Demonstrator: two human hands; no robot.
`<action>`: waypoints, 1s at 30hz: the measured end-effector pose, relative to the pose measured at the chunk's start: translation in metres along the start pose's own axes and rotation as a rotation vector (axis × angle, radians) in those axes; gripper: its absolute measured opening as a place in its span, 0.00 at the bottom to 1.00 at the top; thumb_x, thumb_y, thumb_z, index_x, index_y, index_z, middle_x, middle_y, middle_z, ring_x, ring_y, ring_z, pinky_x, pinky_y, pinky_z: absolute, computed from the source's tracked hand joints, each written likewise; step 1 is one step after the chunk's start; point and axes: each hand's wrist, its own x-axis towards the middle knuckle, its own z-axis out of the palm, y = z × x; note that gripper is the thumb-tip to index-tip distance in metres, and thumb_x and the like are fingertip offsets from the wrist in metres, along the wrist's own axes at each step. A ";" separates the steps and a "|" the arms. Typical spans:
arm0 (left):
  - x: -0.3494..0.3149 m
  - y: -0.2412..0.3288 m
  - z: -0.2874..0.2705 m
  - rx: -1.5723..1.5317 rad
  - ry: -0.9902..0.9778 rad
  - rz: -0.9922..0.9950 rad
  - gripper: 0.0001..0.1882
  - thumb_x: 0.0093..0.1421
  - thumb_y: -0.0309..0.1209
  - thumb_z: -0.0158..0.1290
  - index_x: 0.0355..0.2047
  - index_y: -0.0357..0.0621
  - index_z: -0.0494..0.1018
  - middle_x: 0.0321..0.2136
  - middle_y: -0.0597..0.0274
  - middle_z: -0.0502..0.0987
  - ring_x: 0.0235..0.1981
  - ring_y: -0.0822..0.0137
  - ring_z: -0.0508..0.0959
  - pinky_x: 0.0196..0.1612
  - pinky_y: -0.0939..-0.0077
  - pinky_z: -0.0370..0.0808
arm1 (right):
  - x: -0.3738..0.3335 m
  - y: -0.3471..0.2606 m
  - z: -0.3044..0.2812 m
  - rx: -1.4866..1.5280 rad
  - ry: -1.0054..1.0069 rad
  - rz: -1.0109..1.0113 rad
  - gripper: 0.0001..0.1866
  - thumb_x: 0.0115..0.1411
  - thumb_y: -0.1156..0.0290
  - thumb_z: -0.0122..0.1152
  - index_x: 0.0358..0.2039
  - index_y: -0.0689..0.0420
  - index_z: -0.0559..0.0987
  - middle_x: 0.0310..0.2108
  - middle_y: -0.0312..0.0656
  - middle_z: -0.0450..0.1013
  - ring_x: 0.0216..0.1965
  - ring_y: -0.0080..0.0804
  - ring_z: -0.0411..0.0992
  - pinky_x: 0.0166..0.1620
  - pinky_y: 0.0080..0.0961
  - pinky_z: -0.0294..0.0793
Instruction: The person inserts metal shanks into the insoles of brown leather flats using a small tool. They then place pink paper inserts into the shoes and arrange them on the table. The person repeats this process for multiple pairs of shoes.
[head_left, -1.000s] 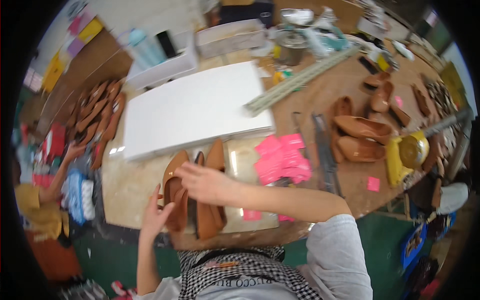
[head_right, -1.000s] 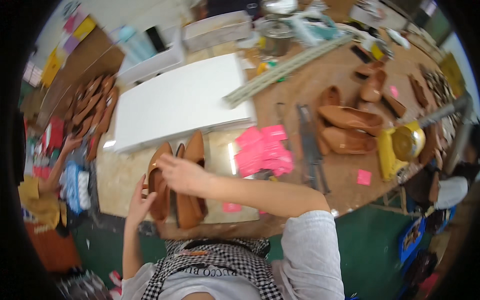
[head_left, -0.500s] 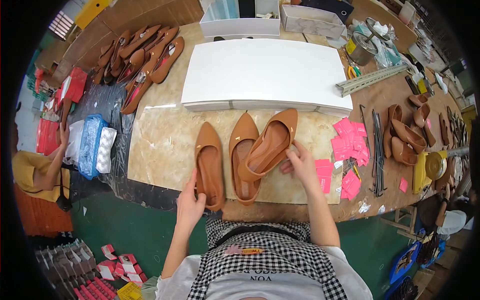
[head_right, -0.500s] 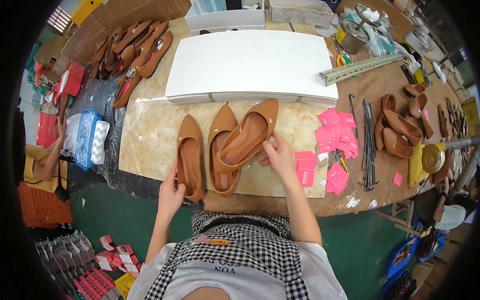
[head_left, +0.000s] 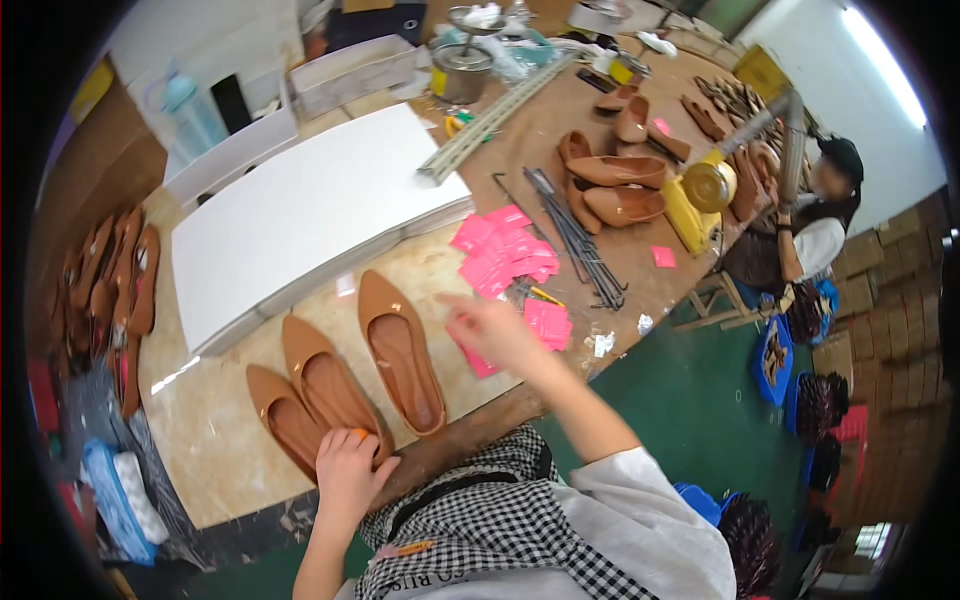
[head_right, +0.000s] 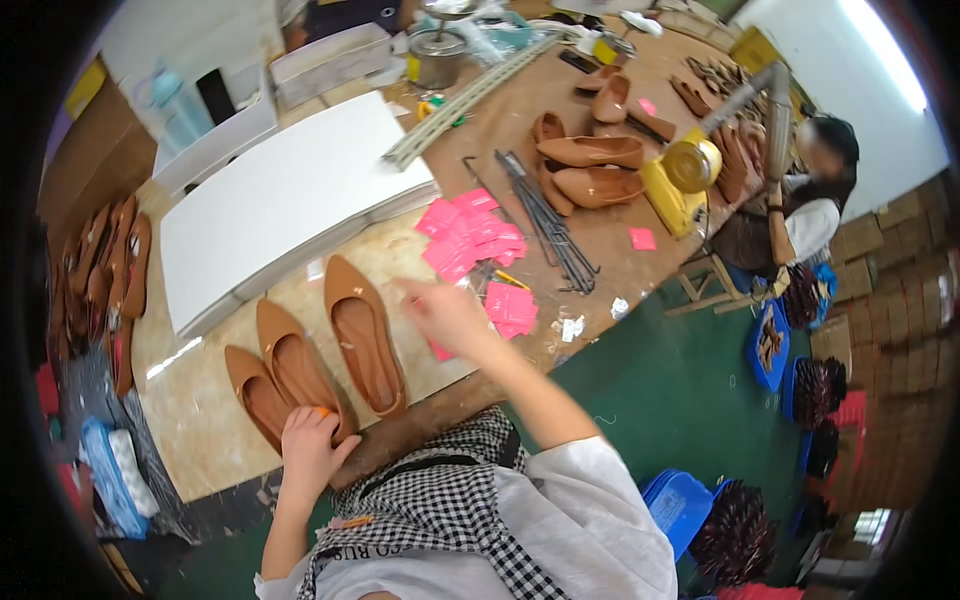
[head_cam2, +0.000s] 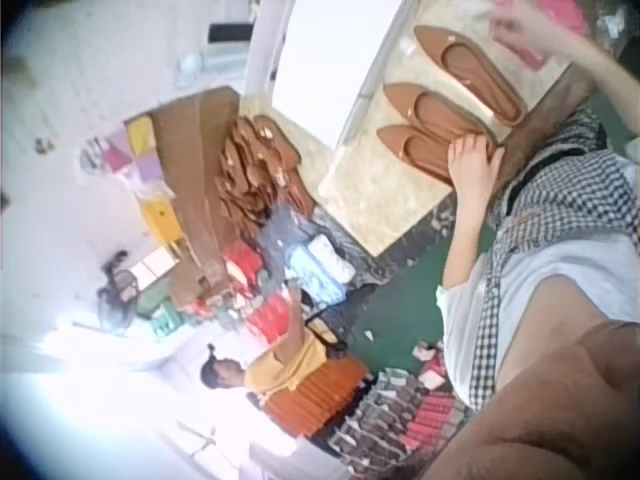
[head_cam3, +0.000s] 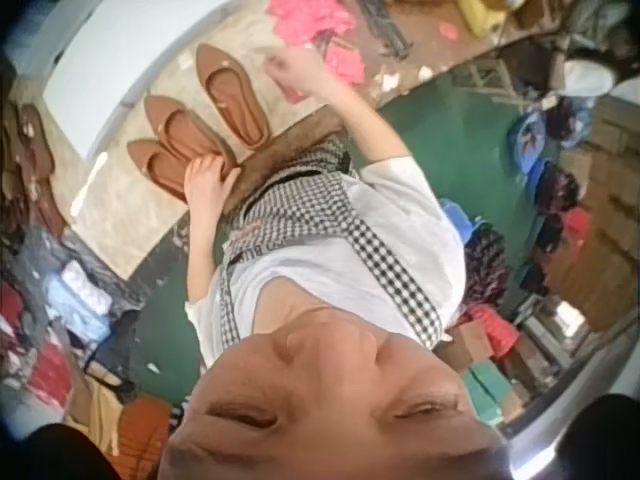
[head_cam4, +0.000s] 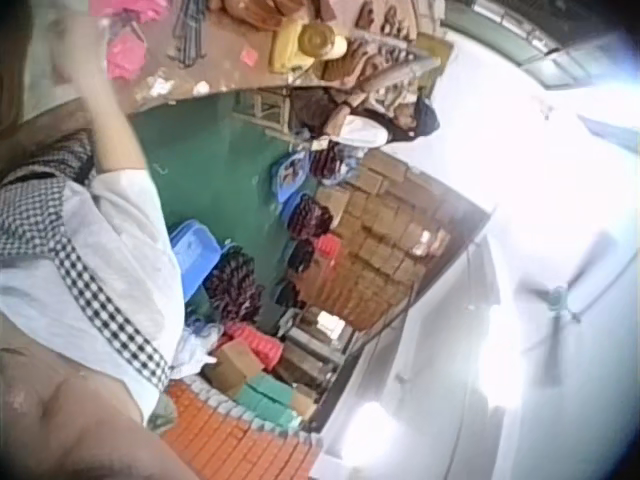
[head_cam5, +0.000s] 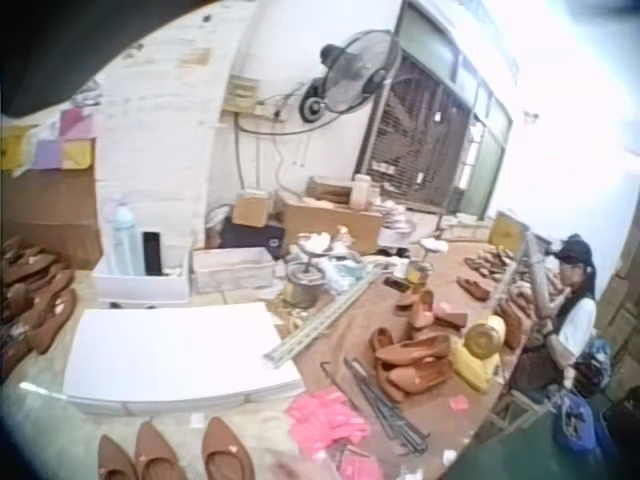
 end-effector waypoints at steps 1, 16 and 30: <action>-0.001 0.001 0.002 0.019 -0.009 -0.035 0.17 0.44 0.37 0.69 0.28 0.38 0.77 0.28 0.54 0.75 0.36 0.53 0.75 0.49 0.59 0.69 | 0.003 0.017 -0.027 0.044 0.068 -0.025 0.16 0.57 0.76 0.57 0.47 0.57 0.80 0.28 0.56 0.77 0.30 0.53 0.78 0.33 0.44 0.76; 0.034 0.042 -0.025 0.062 0.079 -0.124 0.43 0.40 0.39 0.73 0.57 0.45 0.68 0.56 0.45 0.67 0.60 0.44 0.65 0.61 0.50 0.64 | 0.009 0.116 -0.213 -0.227 0.001 0.119 0.13 0.63 0.70 0.62 0.46 0.58 0.73 0.29 0.34 0.72 0.29 0.18 0.69 0.32 0.18 0.67; -0.058 -0.029 -0.068 0.117 0.420 -0.301 0.15 0.52 0.29 0.64 0.40 0.44 0.79 0.33 0.55 0.74 0.42 0.54 0.73 0.58 0.57 0.71 | -0.012 -0.058 0.084 0.250 -0.377 0.044 0.25 0.65 0.65 0.62 0.56 0.66 0.67 0.29 0.49 0.76 0.27 0.38 0.76 0.31 0.33 0.74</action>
